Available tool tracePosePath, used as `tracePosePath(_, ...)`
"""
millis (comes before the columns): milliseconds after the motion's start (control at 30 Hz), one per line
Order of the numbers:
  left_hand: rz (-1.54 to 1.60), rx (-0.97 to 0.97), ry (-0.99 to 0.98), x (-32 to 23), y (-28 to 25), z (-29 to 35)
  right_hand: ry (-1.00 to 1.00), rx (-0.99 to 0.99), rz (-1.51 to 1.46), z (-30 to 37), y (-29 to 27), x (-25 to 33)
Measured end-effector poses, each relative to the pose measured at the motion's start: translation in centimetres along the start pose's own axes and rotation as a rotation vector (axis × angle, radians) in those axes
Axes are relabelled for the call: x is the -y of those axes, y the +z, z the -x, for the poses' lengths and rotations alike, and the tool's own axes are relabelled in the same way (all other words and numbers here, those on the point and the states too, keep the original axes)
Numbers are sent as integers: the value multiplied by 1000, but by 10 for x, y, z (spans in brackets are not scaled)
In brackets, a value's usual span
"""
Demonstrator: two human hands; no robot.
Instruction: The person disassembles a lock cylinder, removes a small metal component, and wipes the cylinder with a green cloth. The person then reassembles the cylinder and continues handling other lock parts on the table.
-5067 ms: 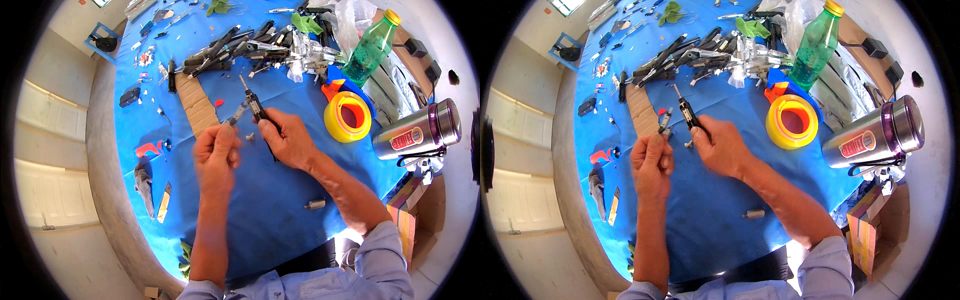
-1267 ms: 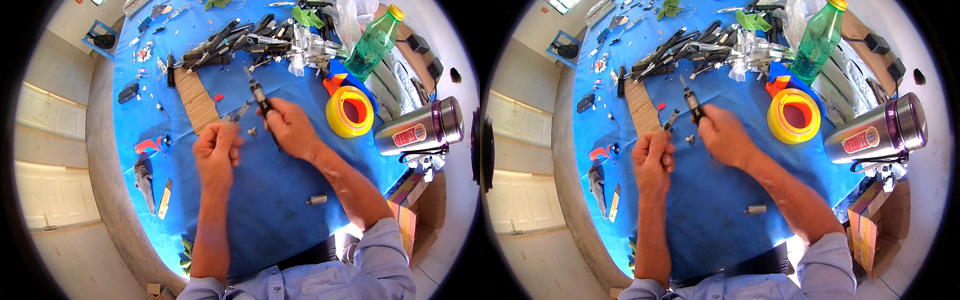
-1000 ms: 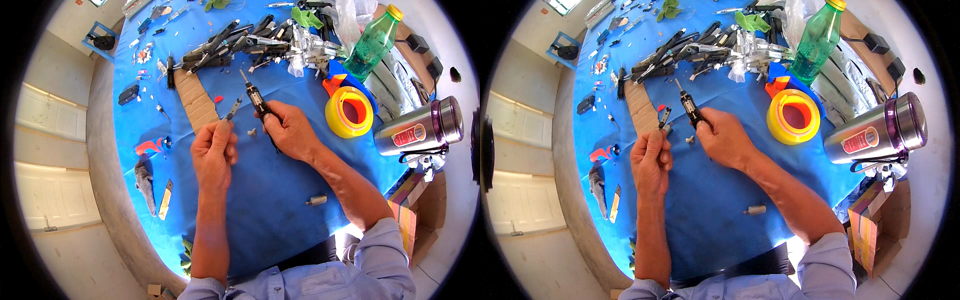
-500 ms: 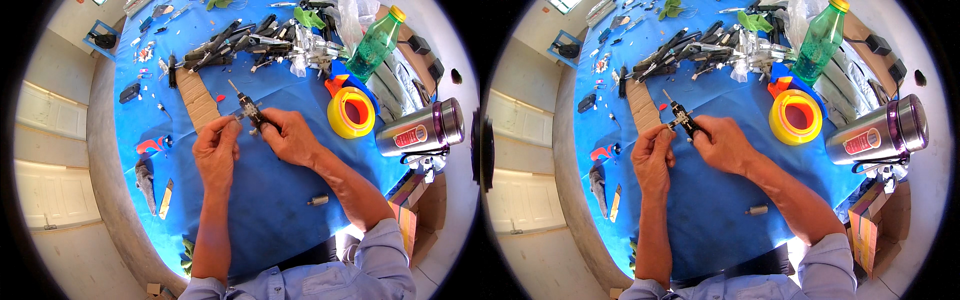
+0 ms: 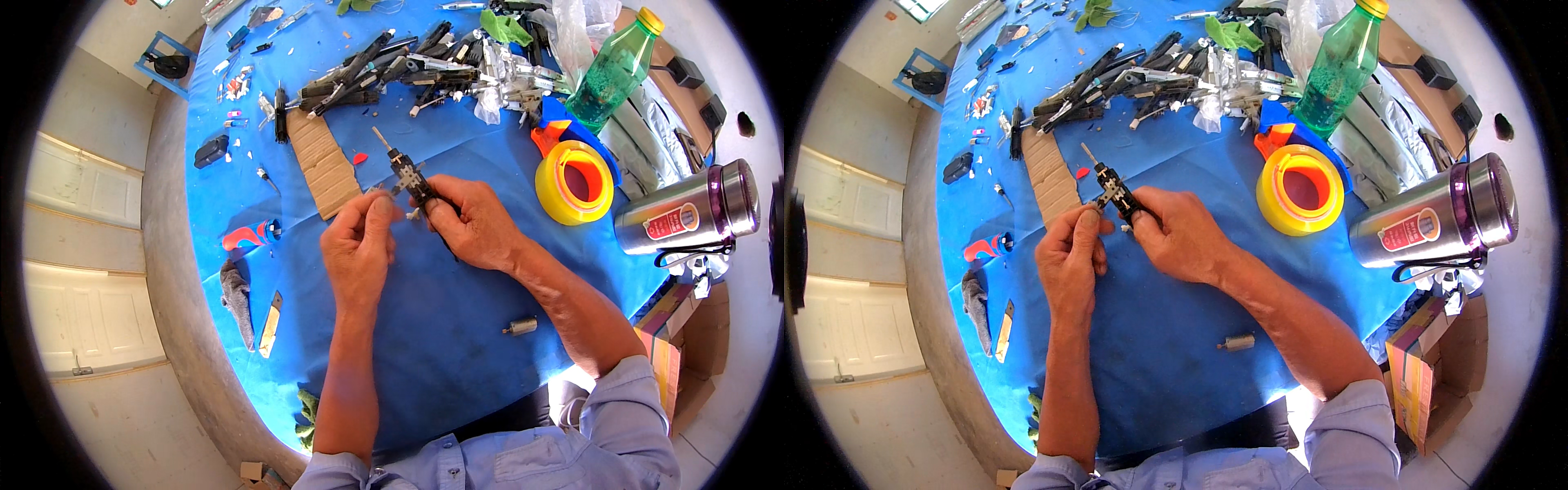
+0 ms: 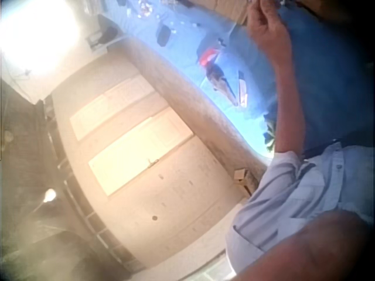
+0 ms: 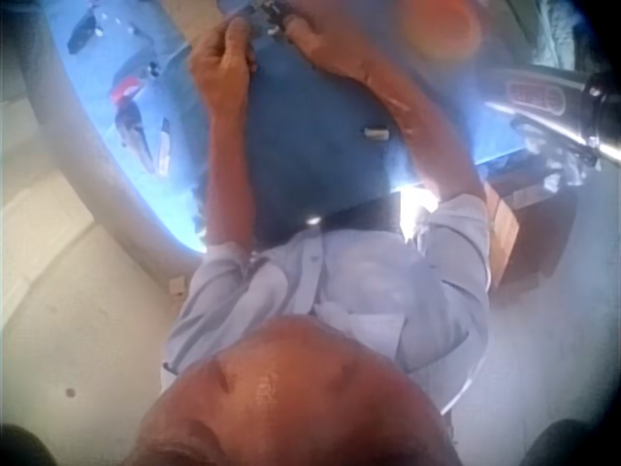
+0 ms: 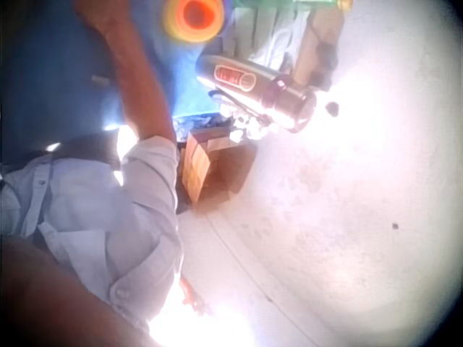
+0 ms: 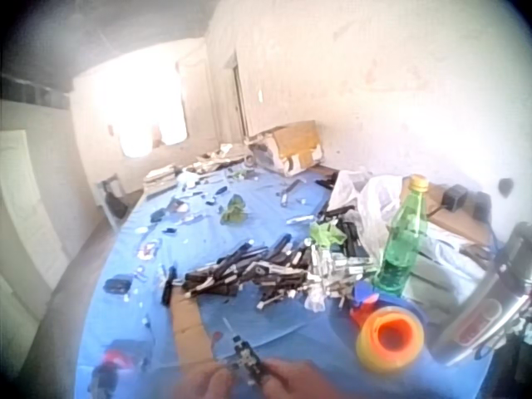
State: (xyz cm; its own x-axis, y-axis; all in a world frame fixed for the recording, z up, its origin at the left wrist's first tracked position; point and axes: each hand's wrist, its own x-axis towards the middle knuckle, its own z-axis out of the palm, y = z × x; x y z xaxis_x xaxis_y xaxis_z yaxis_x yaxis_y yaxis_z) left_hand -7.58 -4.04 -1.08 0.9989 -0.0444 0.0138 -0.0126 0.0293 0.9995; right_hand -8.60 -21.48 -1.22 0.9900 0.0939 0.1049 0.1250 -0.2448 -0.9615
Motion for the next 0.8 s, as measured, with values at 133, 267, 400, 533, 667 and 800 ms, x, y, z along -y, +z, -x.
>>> tracePosePath(133, 24, 23, -39, -1, -2, 1, -6, -9, -1, 0, 1, -1)
tracePosePath(267, 91, 39, -69, -1, -3, -1, -8, -12, 12, -1, -1, 1)
tracePosePath(400, 181, 13, -105, 1, -5, -1, 0, -5, 15, -1, -1, 0)
tracePosePath(533, 248, -14, -182, 1, -7, -3, 19, -9, -14, -1, -2, 4)
tracePosePath(667, 259, -6, -192, -2, -7, -3, 29, -4, -11, -2, -2, 2)
tracePosePath(800, 164, 50, -122, 2, -6, -1, 19, -6, 12, -2, -2, 1)
